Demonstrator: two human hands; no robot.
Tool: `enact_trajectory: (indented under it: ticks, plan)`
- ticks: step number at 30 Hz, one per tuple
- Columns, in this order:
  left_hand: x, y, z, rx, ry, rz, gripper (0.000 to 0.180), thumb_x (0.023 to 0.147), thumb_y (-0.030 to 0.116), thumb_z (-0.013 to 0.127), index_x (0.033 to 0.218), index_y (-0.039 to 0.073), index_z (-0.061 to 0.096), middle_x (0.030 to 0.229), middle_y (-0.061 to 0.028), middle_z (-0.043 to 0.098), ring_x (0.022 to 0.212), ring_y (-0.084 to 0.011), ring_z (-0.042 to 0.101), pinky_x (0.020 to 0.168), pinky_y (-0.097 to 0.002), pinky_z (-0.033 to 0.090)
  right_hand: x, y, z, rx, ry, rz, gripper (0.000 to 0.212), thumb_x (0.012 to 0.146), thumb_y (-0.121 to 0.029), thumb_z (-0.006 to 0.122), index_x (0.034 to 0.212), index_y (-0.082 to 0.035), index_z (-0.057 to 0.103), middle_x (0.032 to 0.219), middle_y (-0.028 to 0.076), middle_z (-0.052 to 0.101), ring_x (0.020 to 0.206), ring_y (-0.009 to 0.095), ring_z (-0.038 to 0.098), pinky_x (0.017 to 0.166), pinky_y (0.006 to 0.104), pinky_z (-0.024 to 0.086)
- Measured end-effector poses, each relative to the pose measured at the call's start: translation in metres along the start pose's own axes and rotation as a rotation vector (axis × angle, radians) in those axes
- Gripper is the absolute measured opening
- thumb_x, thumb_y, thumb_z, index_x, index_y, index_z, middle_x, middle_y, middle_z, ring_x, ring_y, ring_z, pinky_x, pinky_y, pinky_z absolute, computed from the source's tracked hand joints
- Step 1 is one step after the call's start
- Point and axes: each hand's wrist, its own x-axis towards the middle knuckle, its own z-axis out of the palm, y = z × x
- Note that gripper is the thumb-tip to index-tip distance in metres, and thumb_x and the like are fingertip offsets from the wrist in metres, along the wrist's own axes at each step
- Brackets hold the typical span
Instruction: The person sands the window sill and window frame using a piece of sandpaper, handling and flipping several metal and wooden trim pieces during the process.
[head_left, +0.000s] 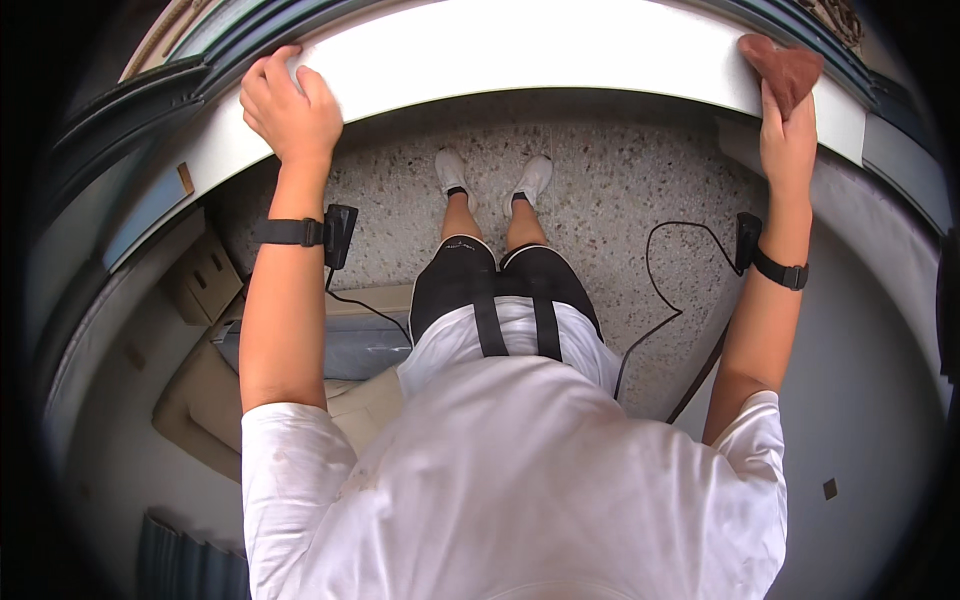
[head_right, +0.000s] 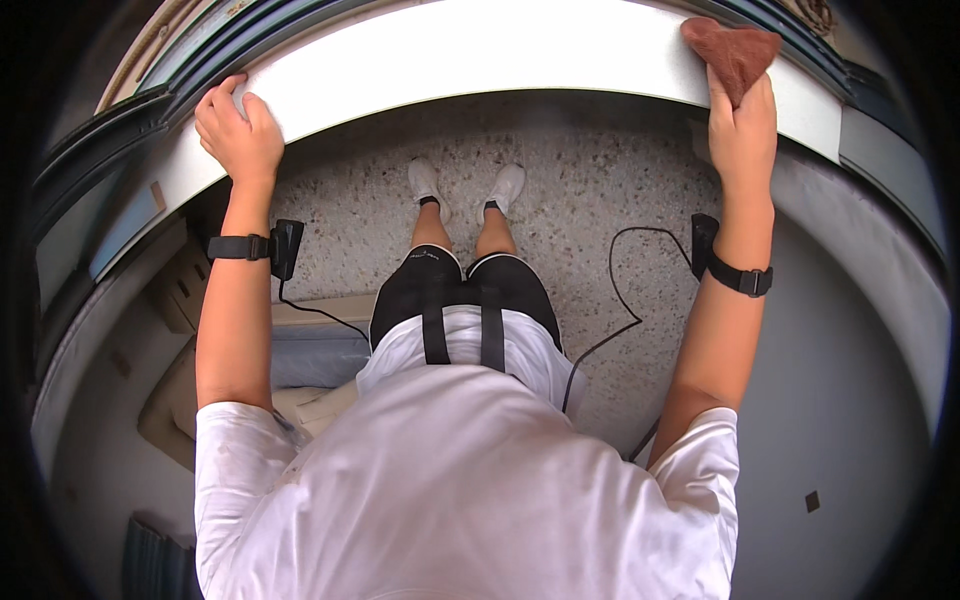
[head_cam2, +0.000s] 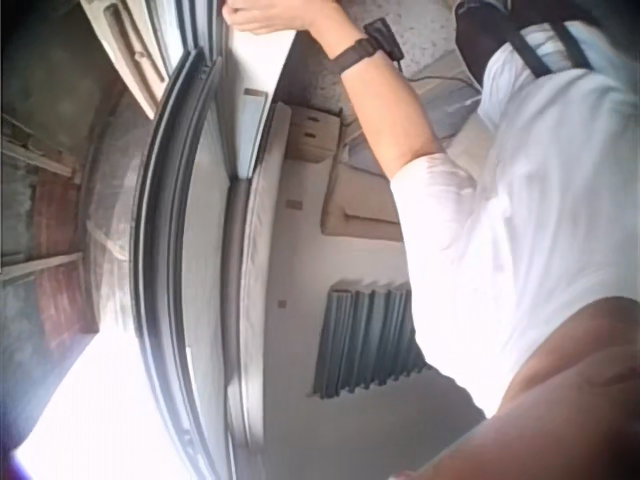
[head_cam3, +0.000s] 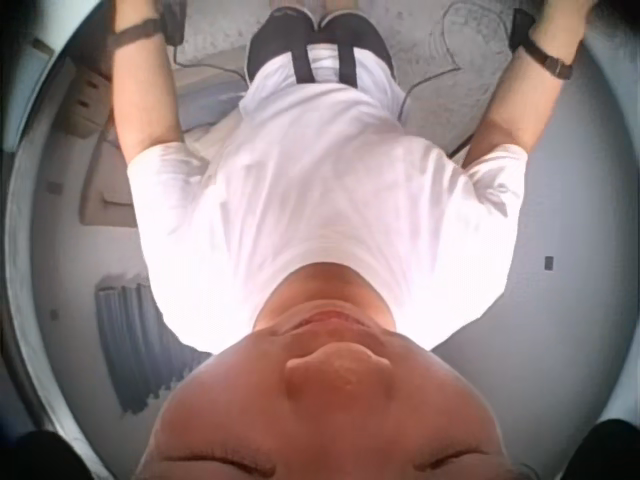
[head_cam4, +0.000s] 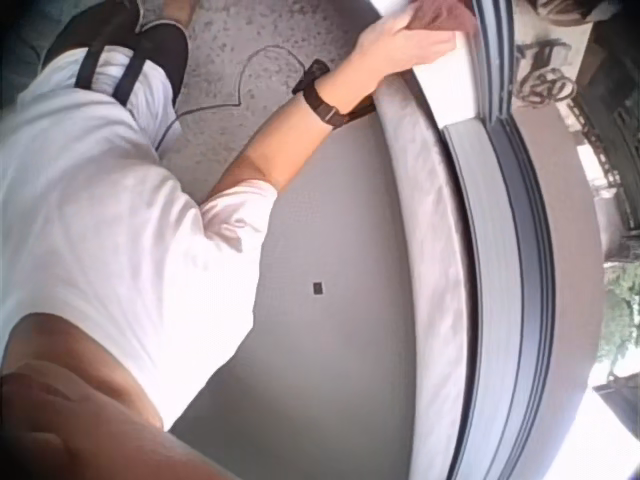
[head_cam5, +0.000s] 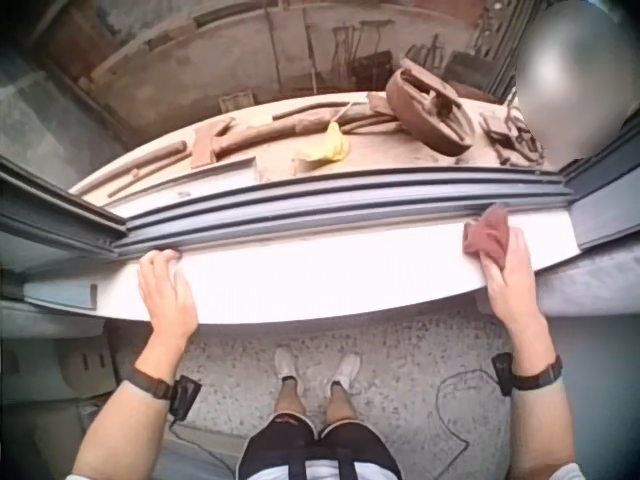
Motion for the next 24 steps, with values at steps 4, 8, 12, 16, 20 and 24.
enact_trajectory:
  ticks: [4,8,12,16,20,24]
  plan:
    - [0.001,0.003,-0.001,-0.007,-0.006,-0.003,0.030,0.089,0.016,0.053,0.118,0.013,0.064,0.121,-0.0110,0.053,0.119,-0.0334,0.046,0.106,-0.0504,0.030,0.014,0.006,0.061,-0.330,0.350,-0.100,0.035,0.088,-0.031,0.070,0.112,-0.007,0.066,0.112,0.016,0.063,0.108,0.037,0.057,0.096,0.0465,0.044]
    - [-0.002,0.005,-0.002,0.018,-0.009,0.006,0.031,0.089,0.014,0.053,0.118,0.012,0.064,0.122,-0.0126,0.052,0.119,-0.0341,0.046,0.106,-0.0498,0.030,0.011,0.004,0.062,-0.136,0.345,-0.067,0.039,0.084,-0.030,0.072,0.115,-0.007,0.064,0.113,0.012,0.061,0.109,0.035,0.057,0.098,0.0463,0.041]
    - [0.001,0.009,-0.006,0.025,-0.039,0.024,0.031,0.089,0.014,0.052,0.118,0.011,0.063,0.123,-0.0156,0.052,0.120,-0.0349,0.044,0.107,-0.0488,0.029,0.014,0.016,0.062,-0.159,0.399,-0.182,0.035,0.083,-0.026,0.074,0.111,-0.008,0.067,0.109,0.009,0.063,0.101,0.033,0.061,0.090,0.0425,0.047]
    - [-0.001,0.007,-0.007,0.044,-0.052,0.040,0.032,0.089,0.013,0.052,0.120,0.011,0.063,0.124,-0.0164,0.050,0.122,-0.0347,0.042,0.107,-0.0490,0.028,0.011,0.016,0.062,-0.145,0.379,-0.193,0.036,0.082,-0.026,0.073,0.112,-0.007,0.066,0.109,0.010,0.062,0.103,0.034,0.060,0.092,0.0434,0.045]
    - [-0.001,0.008,-0.005,0.069,-0.074,0.028,0.034,0.089,0.013,0.053,0.122,0.012,0.061,0.126,-0.0153,0.049,0.122,-0.0344,0.042,0.107,-0.0489,0.028,0.009,0.014,0.067,-0.169,0.392,-0.123,0.040,0.083,-0.031,0.070,0.114,-0.007,0.063,0.112,0.012,0.060,0.105,0.036,0.058,0.094,0.0460,0.043]
    - [0.000,0.007,-0.004,0.076,-0.068,0.000,0.035,0.090,0.015,0.052,0.123,0.013,0.061,0.129,-0.0139,0.047,0.123,-0.0348,0.042,0.108,-0.0507,0.028,0.007,0.005,0.066,-0.186,0.397,-0.068,0.044,0.083,-0.034,0.068,0.116,-0.006,0.060,0.114,0.014,0.058,0.107,0.037,0.055,0.096,0.0458,0.041]
